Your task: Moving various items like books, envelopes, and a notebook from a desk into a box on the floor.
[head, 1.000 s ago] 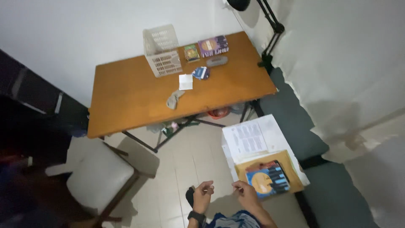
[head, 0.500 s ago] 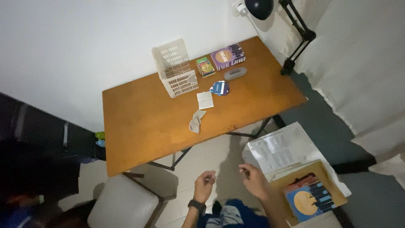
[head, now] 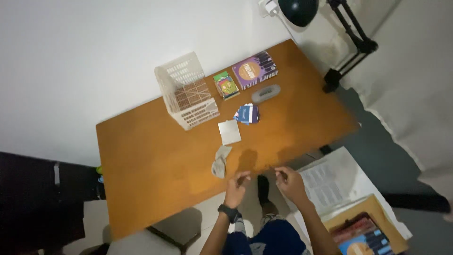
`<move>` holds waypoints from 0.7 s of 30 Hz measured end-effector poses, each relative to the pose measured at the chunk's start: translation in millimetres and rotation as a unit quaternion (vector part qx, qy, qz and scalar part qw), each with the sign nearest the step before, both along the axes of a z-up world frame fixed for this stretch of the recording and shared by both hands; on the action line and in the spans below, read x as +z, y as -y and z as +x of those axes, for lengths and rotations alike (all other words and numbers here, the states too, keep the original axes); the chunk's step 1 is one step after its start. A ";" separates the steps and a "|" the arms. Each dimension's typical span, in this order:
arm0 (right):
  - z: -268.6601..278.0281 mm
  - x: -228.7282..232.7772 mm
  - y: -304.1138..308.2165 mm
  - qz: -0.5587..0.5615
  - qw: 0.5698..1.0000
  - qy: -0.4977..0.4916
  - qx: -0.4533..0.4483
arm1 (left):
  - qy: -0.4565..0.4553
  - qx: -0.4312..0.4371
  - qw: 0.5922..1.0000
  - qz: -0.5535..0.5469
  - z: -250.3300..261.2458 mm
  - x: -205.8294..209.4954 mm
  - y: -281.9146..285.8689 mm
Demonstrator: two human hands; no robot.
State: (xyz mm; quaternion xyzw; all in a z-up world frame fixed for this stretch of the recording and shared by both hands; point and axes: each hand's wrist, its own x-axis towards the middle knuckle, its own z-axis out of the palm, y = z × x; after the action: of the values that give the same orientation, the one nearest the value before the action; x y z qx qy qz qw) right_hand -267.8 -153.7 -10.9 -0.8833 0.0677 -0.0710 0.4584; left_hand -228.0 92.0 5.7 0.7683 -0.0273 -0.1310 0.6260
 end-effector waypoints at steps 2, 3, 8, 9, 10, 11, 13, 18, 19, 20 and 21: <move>47.5 -3.9 5.3 0.019 1.000 -0.017 0.002 | -0.012 0.013 1.000 -0.005 44.0 -5.4 15.0; 74.4 -4.7 11.5 0.036 0.999 -0.029 0.003 | -0.019 0.025 0.999 -0.012 68.5 -7.5 25.9; 198.9 -26.6 44.6 0.093 0.989 -0.115 0.000 | -0.041 0.101 0.994 -0.029 191.5 -81.1 79.5; 221.4 -39.8 50.8 0.090 0.990 -0.109 -0.006 | -0.039 0.114 0.992 -0.026 214.5 -86.4 87.9; 243.7 -38.6 57.7 0.091 0.989 -0.113 -0.004 | -0.043 0.117 0.992 -0.024 241.6 -94.4 97.2; 260.8 -38.4 64.0 0.066 0.992 -0.103 -0.012 | -0.040 0.118 0.991 -0.052 263.3 -103.7 105.7; 295.5 -42.9 74.7 0.042 0.994 -0.097 -0.018 | -0.042 0.122 0.988 -0.079 299.3 -105.9 119.6; 384.2 -60.5 97.1 0.087 0.991 -0.056 -0.079 | 0.020 0.160 0.987 0.000 376.0 -93.3 144.9; 395.0 -74.9 102.4 0.088 0.991 -0.063 -0.079 | 0.014 0.161 0.987 0.002 383.7 -100.9 145.4; 404.7 -88.8 107.6 0.089 0.990 -0.057 -0.097 | 0.022 0.171 0.985 0.016 390.4 -108.1 145.9; 420.1 -101.1 114.5 0.090 0.988 -0.047 -0.116 | 0.035 0.181 0.982 0.028 403.1 -113.6 148.0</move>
State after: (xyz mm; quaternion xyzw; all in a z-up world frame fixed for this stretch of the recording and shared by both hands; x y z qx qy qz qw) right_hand 152.3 -268.2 -112.1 -0.8267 0.1972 -0.0758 0.5214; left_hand 175.1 -56.1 -108.0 0.7821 0.0944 0.0104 0.6159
